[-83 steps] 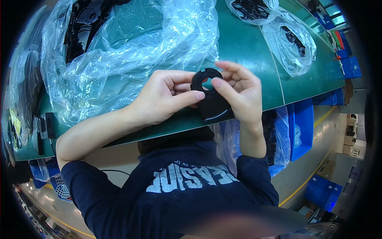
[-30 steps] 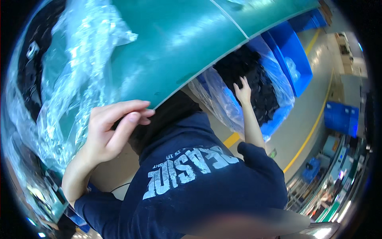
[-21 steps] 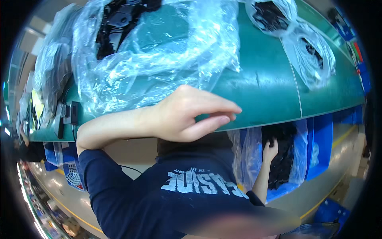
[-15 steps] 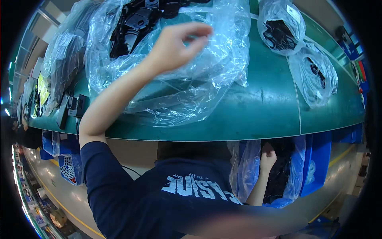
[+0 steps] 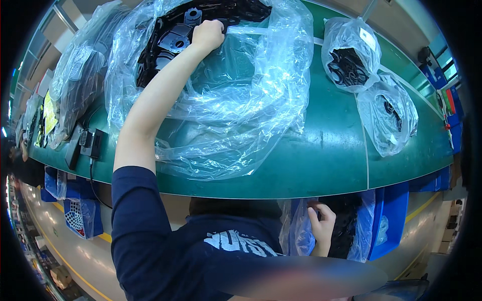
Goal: The person assembles black plastic lighting fixture components by hand, snapping retaining rings onto circular fixture bases.
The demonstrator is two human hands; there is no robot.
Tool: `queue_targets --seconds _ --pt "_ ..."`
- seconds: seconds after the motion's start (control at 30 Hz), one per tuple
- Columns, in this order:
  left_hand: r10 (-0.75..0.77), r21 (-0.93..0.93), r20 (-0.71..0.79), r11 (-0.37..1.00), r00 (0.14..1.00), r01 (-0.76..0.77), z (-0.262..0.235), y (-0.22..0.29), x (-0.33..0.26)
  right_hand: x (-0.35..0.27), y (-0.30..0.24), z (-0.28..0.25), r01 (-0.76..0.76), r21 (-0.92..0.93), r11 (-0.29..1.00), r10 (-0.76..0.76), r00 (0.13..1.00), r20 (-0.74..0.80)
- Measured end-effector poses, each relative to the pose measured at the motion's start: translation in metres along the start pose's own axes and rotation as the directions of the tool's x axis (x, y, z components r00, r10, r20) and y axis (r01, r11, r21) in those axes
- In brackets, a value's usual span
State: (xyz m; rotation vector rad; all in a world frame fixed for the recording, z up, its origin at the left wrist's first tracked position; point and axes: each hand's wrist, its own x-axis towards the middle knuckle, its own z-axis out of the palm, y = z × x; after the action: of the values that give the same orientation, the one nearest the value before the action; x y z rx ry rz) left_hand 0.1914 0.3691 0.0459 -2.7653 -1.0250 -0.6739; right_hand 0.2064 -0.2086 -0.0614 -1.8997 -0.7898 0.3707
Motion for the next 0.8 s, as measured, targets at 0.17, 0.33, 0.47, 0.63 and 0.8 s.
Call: queue_targets --seconds 0.17,0.33,0.47,0.63,0.8 --pt "0.001 -0.224 -0.021 0.974 1.0 -0.006 -0.007 -0.006 -0.005 0.005 -0.032 -0.006 0.043 0.077 0.996 -0.042 0.999 -0.007" --pt "0.019 -0.414 -0.329 0.895 0.944 -0.163 -0.033 -0.009 -0.02 0.008 -0.058 -0.017 0.132 0.274 0.953 -0.144 0.989 0.024" --pt "0.151 -0.323 -0.458 0.89 0.876 -0.323 -0.058 0.0 -0.039 0.018 -0.069 -0.02 0.224 0.372 0.901 -0.249 0.968 0.019" --pt "0.009 -0.626 -0.325 0.747 0.946 -0.223 -0.097 0.032 -0.084 0.036 -0.095 -0.018 0.381 0.383 0.842 -0.427 0.903 0.041" --pt "0.417 -0.925 -0.181 0.235 0.89 -0.298 -0.132 0.071 -0.157 0.066 -0.131 -0.011 0.44 0.326 0.837 -0.471 0.882 0.017"
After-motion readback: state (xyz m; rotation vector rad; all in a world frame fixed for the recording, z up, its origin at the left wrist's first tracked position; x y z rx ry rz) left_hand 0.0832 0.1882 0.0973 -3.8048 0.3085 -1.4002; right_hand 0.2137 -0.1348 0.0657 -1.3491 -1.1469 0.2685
